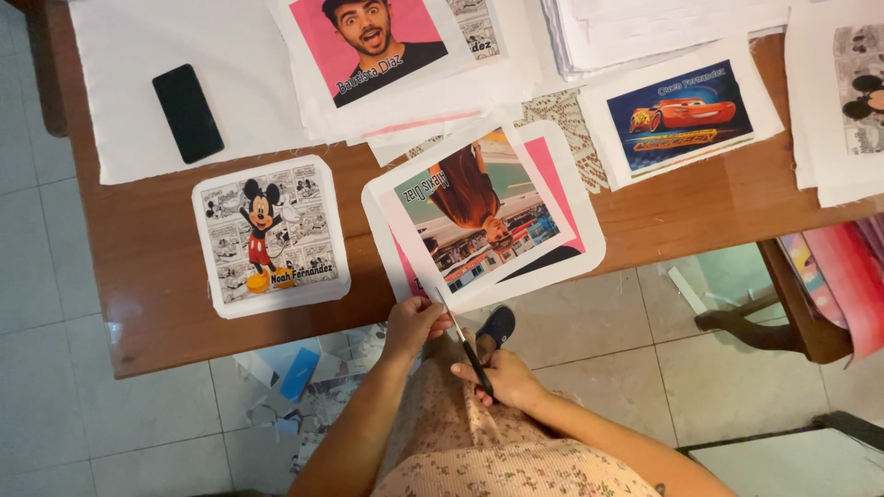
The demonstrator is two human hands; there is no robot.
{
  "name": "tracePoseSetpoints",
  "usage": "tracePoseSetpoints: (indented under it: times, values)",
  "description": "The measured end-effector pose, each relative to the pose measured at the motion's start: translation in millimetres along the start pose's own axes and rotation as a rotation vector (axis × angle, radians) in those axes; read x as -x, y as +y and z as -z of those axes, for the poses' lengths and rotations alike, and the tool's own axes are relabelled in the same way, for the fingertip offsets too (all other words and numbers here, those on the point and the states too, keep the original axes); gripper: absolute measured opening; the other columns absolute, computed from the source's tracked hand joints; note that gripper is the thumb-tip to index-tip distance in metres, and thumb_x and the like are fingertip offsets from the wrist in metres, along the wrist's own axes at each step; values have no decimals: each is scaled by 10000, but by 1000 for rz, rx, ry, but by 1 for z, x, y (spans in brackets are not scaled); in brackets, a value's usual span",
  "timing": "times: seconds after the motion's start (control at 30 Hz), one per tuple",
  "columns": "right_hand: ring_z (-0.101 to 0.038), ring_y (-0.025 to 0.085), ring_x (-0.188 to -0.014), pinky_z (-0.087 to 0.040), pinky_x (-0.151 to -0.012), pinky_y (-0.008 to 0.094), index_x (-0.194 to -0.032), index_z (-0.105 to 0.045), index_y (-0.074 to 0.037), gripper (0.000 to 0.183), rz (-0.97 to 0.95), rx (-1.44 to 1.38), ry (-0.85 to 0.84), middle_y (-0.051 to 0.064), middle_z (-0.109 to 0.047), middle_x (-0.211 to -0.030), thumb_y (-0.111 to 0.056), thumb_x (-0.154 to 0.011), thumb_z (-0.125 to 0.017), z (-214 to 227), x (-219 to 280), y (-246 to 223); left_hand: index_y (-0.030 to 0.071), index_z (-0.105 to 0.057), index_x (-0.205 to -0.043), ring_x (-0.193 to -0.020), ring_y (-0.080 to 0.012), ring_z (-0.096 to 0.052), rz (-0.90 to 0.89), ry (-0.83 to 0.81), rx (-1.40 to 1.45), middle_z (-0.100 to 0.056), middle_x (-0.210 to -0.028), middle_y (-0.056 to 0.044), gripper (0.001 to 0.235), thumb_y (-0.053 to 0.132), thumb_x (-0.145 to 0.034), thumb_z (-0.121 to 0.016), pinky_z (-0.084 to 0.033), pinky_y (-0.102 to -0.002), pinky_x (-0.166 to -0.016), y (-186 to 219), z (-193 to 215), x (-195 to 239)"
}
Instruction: The person uses scissors to manually cut out various printed designs and portraits from sheets of paper on a wooden table.
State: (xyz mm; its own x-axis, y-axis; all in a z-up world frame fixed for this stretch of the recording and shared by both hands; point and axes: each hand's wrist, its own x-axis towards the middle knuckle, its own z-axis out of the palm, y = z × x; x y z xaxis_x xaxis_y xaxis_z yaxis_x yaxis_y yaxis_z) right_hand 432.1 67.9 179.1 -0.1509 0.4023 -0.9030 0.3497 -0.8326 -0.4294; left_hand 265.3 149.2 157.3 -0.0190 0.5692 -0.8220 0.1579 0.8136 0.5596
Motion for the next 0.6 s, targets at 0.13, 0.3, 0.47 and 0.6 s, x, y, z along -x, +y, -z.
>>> tracePoseSetpoints:
  times: [0.13, 0.3, 0.47, 0.6]
  values:
    - [-629, 99, -458, -558, -561, 211, -586, -627, -113, 527, 8, 28, 3, 40, -683, -545, -530, -878, -764, 0, -1, 2, 1, -745, -919, -738, -178, -779, -16, -10, -4, -805, -849, -141, 194, 167, -897, -647, -616, -243, -625, -4, 1, -4]
    - [-678, 87, -473, -601, -630, 210, -571, -655, -118, 528, 11, 39, 28, 31, -712, -544, -545, -860, -767, 2, 11, -9, -4, -735, -912, -726, -173, -772, -55, -24, 2, -803, -839, -137, 199, 182, -890, -665, -619, -238, -628, -2, 2, -2]
    - [-666, 143, -460, -577, -536, 230, -637, -673, -48, 453, 2, -112, 19, 96, -680, -543, -431, -785, -865, 1, 1, -14, -54, -729, -960, -704, -201, -771, -72, -35, 29, -775, -832, -193, 219, 141, -870, -685, -639, -270, -646, -17, 3, -13]
    - [-679, 182, -428, -557, -472, 240, -654, -698, -7, 444, 30, -189, 47, 135, -661, -513, -376, -701, -940, 2, -6, -10, -82, -718, -947, -686, -221, -771, -113, -53, 81, -753, -817, -231, 232, 122, -839, -733, -657, -293, -653, -29, 6, -22]
